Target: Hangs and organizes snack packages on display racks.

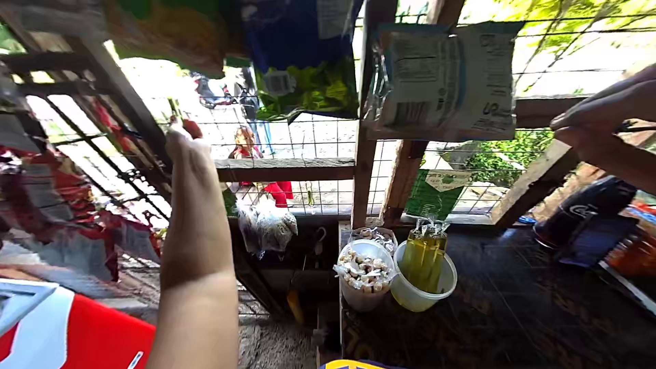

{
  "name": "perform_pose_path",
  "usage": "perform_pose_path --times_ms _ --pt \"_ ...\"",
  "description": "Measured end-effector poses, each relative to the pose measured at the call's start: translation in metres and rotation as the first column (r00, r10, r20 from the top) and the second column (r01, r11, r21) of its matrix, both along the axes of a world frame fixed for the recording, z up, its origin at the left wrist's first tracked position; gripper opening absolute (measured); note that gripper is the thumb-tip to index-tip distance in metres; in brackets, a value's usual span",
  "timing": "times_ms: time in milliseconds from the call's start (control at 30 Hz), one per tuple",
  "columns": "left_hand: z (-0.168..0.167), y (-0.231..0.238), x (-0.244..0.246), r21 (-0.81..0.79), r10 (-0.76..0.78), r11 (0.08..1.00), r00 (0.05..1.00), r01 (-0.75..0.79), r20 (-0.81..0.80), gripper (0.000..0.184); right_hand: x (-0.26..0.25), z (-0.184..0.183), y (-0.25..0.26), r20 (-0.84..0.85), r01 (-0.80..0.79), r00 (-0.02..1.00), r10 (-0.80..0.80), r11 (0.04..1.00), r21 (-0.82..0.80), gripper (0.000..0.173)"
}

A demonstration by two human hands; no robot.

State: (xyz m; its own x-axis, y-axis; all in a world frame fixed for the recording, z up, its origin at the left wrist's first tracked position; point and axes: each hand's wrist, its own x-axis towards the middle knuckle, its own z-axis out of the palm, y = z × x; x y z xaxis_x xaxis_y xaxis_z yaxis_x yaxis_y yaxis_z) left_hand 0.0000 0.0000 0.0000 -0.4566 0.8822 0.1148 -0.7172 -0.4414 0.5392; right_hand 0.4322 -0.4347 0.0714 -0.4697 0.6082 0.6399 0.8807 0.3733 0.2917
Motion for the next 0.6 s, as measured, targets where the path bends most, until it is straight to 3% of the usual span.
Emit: perform_pose_path --times_ms 133,200,233,267,333,433,533,600 --pt "-0.021 -0.073 -0.006 0.137 -0.103 0.984 0.991 0.113 -0.083 0.007 -0.012 0.005 -0.011 0.014 0.068 0.998 -0.069 0.994 0.086 0.031" --pt "-0.032 -0.130 -0.005 0.250 0.001 0.966 0.963 0.069 -0.271 0.013 -0.012 0.005 -0.010 0.016 0.058 0.998 -0.060 0.992 0.111 0.028" --pt "-0.032 -0.157 -0.004 0.333 0.135 0.943 0.922 -0.007 -0.362 0.019 -0.014 0.006 -0.009 0.009 0.070 0.997 -0.072 0.991 0.115 0.027" --pt "-0.028 -0.180 -0.003 0.460 0.308 0.883 0.852 -0.091 -0.424 0.024 -0.016 0.007 -0.007 -0.002 0.068 0.998 -0.068 0.990 0.122 0.028" --pt "-0.010 -0.208 -0.002 0.768 0.667 0.620 0.622 -0.161 -0.409 0.032 -0.022 0.007 -0.001 -0.006 0.010 1.000 -0.010 0.987 0.157 0.029" --pt "0.044 -0.237 0.018 0.965 0.938 0.257 0.226 0.061 -0.264 0.024 -0.033 0.009 0.003 -0.010 -0.099 0.995 0.101 0.986 0.136 0.028" --pt "0.099 -0.255 0.060 0.934 0.992 0.081 0.065 0.348 -0.110 0.021 -0.044 0.005 -0.006 0.013 -0.064 0.998 0.063 0.988 0.140 0.029" --pt "0.127 -0.267 0.088 0.876 0.995 0.104 -0.047 0.472 -0.092 0.023 -0.045 0.001 -0.016 0.036 -0.045 0.999 0.041 0.991 0.124 0.030"
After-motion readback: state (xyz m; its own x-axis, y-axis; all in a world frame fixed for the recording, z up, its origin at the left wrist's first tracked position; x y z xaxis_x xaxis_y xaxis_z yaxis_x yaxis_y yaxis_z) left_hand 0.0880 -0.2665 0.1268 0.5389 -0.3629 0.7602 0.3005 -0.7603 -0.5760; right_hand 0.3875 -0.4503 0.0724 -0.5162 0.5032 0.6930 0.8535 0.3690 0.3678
